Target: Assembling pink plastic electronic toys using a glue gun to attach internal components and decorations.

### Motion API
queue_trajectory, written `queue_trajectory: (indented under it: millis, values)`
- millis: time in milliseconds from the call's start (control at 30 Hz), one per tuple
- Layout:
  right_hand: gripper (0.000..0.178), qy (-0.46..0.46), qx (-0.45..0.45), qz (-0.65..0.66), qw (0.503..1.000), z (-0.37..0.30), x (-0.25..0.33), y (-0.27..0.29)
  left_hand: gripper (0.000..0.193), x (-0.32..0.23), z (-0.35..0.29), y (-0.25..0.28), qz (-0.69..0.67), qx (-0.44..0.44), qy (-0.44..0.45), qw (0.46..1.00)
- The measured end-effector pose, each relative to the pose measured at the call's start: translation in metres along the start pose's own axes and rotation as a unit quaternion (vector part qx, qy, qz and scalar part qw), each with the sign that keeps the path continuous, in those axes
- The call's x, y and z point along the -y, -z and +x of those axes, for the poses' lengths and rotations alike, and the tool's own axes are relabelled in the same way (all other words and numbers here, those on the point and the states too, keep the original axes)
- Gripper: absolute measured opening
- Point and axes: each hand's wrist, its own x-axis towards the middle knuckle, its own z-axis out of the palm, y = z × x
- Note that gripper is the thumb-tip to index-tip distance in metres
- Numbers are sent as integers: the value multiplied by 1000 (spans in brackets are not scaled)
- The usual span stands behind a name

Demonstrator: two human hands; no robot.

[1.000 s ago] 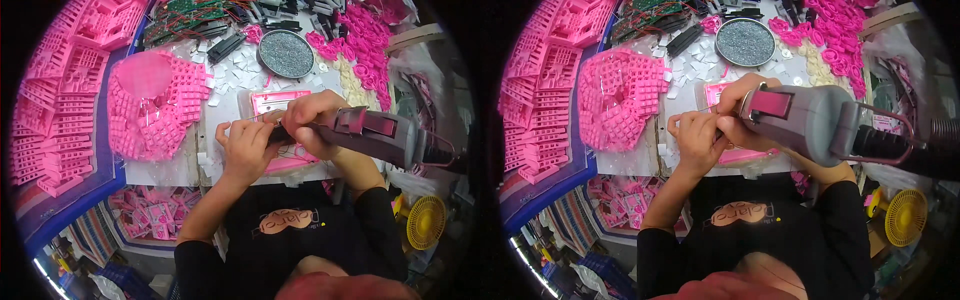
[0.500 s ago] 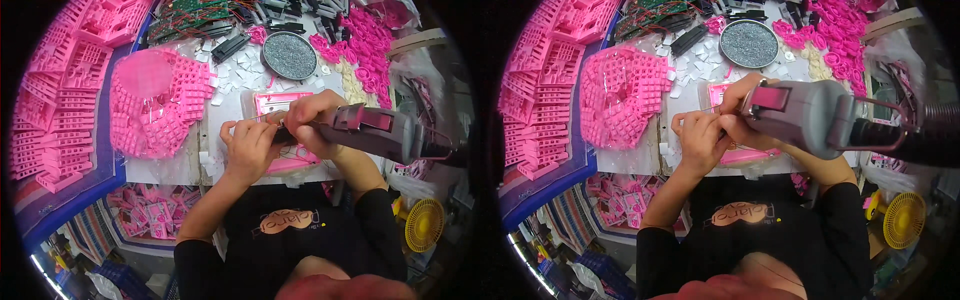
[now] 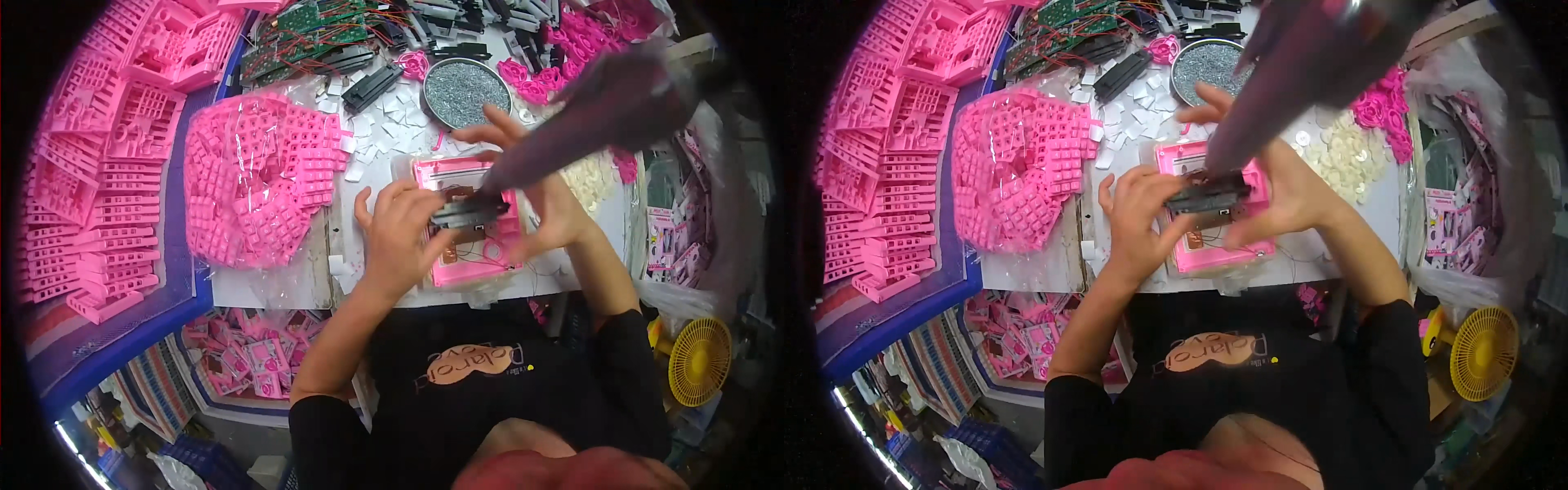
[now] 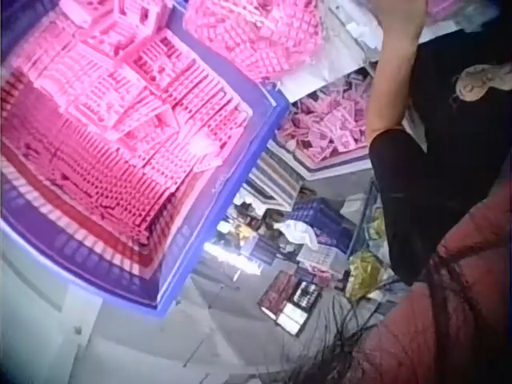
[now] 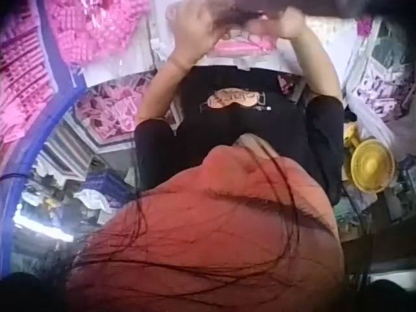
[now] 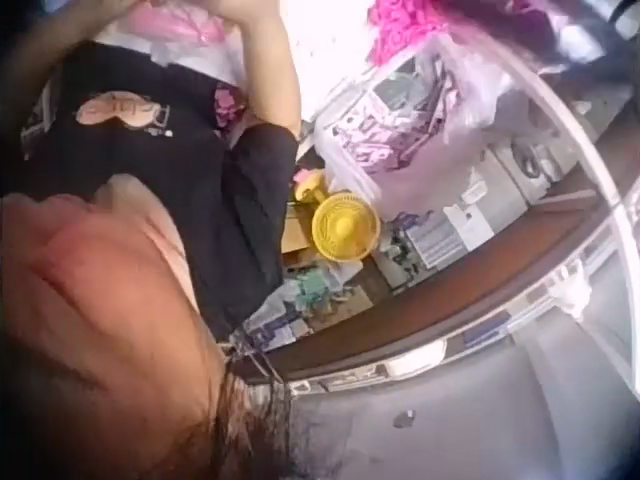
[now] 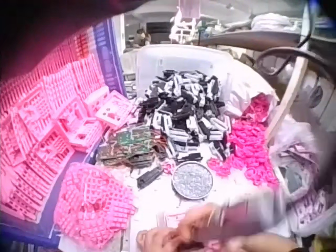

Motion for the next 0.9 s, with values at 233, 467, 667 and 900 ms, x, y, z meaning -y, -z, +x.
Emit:
queue_trajectory:
  millis: [233, 467, 667, 900]
  values:
    - [37, 10, 57, -341, 938, -11, -15, 29, 60, 13, 3, -13, -164, -7, 106, 981]
    - [22, -207, 97, -288, 930, 40, -6, 46, 51, -4, 4, -13, 95, 18, 3, 995]
    - [27, -46, 113, -316, 941, 10, -21, 39, 47, -6, 4, -16, 121, 25, 20, 992]
    - [40, 44, 0, -415, 909, -6, -49, 25, 40, -17, 20, -7, 159, 50, 9, 986]
